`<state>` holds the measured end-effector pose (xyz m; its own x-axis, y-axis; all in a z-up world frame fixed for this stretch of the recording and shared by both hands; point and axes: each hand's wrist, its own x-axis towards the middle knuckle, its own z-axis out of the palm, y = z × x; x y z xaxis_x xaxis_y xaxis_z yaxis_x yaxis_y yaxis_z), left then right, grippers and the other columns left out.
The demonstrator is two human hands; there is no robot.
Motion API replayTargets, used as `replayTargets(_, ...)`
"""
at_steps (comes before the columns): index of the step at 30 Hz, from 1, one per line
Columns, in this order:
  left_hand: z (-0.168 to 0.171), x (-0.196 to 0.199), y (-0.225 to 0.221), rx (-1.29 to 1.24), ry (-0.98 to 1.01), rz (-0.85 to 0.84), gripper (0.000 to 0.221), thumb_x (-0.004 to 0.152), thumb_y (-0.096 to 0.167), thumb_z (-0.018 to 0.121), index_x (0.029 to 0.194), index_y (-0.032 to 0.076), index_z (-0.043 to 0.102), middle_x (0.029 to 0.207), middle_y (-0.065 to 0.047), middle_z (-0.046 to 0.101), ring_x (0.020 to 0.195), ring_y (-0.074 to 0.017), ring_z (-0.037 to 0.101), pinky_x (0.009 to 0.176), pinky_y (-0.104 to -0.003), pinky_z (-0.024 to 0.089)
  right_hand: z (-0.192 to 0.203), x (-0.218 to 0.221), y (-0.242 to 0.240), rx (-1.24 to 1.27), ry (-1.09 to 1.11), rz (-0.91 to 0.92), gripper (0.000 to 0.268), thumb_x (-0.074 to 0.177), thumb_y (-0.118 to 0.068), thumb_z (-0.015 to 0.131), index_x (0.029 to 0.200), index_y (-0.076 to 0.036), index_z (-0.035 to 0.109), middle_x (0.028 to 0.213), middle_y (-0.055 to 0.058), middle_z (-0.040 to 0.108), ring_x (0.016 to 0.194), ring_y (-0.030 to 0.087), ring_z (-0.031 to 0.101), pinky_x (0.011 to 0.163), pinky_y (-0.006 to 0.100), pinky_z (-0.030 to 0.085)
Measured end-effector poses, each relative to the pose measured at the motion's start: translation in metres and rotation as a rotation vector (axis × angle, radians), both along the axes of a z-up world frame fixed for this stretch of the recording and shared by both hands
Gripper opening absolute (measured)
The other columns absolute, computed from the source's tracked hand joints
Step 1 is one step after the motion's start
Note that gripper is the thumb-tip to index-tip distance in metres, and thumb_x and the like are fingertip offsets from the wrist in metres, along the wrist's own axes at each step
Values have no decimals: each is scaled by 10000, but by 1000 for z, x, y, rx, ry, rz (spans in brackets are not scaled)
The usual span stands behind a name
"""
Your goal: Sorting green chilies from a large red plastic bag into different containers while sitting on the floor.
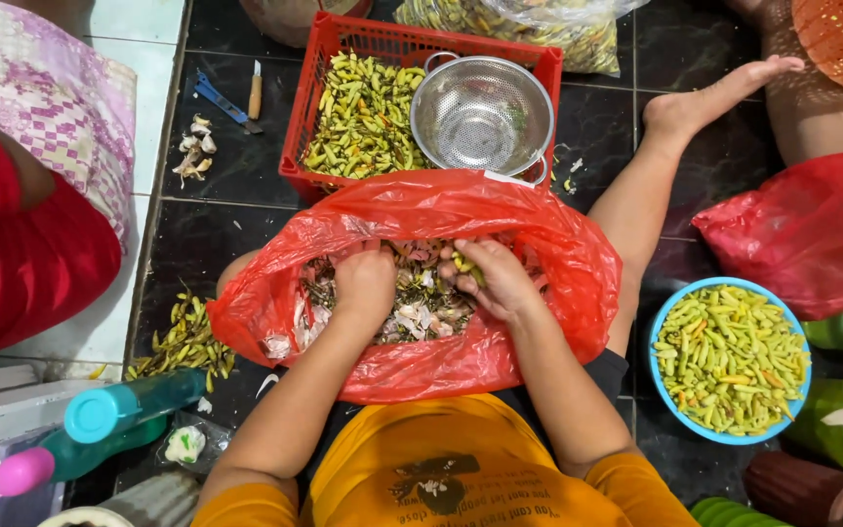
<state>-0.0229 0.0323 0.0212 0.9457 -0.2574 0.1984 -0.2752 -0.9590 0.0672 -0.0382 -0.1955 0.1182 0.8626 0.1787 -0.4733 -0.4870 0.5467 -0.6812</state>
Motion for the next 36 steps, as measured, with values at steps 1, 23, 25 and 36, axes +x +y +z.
replayTargets(1,-8,-1,1,2,-2,-1,114,803,258,690,830,172,759,845,-18,723,684,-255,734,588,-422,593,-6,-1,1,2,-2,-1,149,999,-99,617,989,50,616,932,194,703,703,229,741,407,137,418)
replayTargets(23,92,-64,6,-1459,789,135,310,906,36,717,1215,40,687,914,-106,735,826,-141,736,784,-310,644,-10,-43,40,-270,-153,41,311,870,-31,769,1128,-62,599,788,98,674,550,135,681,370,167,474)
replayTargets(25,101,-65,5,-1492,819,166,316,933,48,673,1249,62,677,898,-110,741,824,-153,743,798,-311,641,-15,-44,37,-296,-180,67,305,869,-32,764,1130,-56,606,792,84,665,562,125,673,388,171,483)
replayTargets(36,95,-66,2,-1665,1009,242,164,969,111,700,1034,-39,698,856,-137,733,763,-186,744,761,-328,657,2,-49,21,-631,-584,331,197,898,-34,745,1090,-26,705,709,134,689,578,180,667,489,294,538)
